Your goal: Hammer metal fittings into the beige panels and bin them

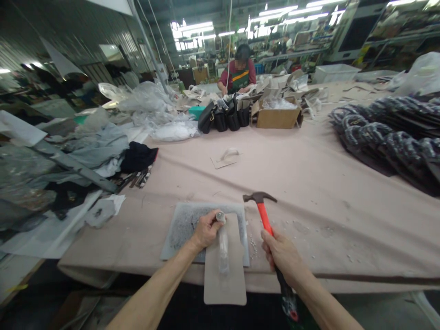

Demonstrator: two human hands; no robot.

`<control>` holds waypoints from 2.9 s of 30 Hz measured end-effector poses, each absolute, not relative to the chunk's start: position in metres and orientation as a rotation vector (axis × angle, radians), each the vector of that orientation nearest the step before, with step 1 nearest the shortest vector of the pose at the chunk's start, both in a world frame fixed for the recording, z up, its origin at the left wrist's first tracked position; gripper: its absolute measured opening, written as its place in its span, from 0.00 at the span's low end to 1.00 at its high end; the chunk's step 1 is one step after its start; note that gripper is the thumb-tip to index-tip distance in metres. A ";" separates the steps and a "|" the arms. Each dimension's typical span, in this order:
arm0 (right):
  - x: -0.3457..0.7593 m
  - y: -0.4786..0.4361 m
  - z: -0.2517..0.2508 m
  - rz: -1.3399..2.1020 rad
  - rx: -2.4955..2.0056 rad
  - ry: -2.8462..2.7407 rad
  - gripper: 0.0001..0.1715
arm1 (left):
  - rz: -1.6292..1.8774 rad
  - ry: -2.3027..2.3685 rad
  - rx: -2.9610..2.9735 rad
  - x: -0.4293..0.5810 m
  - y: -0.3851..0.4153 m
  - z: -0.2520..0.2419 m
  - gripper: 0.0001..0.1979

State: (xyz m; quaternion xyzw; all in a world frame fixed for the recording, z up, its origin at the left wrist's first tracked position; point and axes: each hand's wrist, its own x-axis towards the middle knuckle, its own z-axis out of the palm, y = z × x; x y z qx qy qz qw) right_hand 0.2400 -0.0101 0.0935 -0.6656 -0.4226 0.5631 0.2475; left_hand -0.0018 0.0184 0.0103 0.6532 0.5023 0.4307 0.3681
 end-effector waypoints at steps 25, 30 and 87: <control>0.244 -0.021 0.094 0.375 -1.803 -2.470 0.15 | 1.089 1.294 1.731 -0.001 0.017 0.004 0.13; 0.272 -0.012 0.070 0.568 -2.081 -2.381 0.14 | 1.099 1.290 1.741 -0.001 0.017 0.005 0.07; 0.264 -0.039 0.030 0.030 -2.172 -2.069 0.19 | 1.205 1.191 1.229 0.012 0.016 0.005 0.11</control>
